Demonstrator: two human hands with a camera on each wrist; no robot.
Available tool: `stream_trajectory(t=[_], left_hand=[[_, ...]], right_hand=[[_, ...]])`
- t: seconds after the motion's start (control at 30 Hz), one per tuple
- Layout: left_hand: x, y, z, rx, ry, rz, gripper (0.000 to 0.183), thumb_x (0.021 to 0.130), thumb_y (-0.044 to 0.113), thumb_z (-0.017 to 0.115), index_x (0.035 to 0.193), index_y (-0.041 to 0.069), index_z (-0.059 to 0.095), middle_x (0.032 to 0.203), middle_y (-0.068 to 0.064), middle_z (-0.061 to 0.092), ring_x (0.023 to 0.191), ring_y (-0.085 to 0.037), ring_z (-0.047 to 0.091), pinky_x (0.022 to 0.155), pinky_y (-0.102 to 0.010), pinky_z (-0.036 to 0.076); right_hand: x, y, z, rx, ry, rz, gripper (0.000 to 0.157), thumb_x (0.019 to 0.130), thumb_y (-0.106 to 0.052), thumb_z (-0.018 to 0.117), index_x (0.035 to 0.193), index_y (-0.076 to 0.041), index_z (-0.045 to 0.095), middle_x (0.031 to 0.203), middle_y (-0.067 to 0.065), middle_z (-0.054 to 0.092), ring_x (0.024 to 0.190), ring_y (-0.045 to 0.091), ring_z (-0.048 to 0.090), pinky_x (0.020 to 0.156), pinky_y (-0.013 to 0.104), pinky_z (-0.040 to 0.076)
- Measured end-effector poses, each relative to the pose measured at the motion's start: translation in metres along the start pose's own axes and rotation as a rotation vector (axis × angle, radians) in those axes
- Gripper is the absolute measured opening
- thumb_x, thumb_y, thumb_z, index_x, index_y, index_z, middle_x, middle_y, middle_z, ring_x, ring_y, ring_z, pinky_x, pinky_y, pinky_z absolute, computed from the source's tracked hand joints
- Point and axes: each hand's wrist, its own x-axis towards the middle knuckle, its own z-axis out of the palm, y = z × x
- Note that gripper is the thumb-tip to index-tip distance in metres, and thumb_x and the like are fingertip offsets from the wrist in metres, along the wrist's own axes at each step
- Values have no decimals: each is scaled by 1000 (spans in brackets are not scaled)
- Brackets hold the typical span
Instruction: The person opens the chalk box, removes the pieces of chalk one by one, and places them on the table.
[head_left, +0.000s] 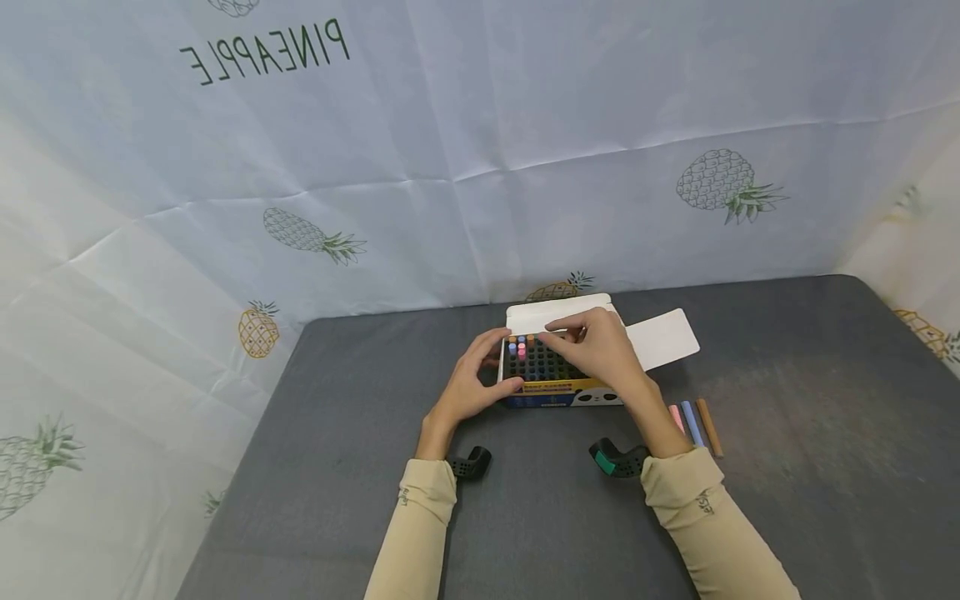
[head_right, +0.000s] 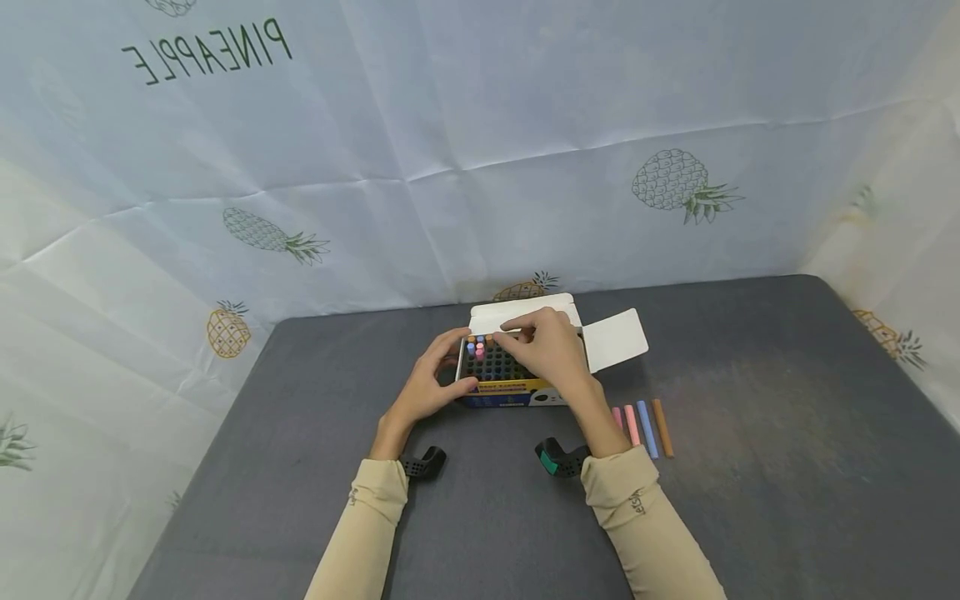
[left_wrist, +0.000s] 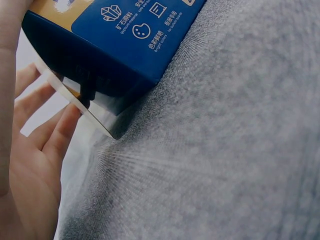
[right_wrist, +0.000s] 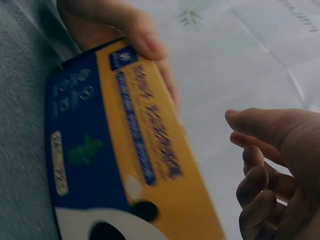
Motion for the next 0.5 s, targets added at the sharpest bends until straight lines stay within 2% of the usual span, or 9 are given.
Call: stream_trajectory(t=[0.2,0.5], left_hand=[[0,-1,0,7,3,13,96,86,78,60,156,15,43,159,-10,42,125,-31,58,101,-48,54],[1,-1,-1,3,-1,-4,99,82,84,57,156,18,43,160,-8,41,124,-29,59,103,-46,54]], right_hand=[[4,-3,18,-36,0,32,23,92,-22,78,104,-3,82,58,7,64,44,11,41,43,23,28],[4,-4,29,-85,7,117,21,93,-26,77,103,-9,83,57,4,62,44,11,38,42,22,24]])
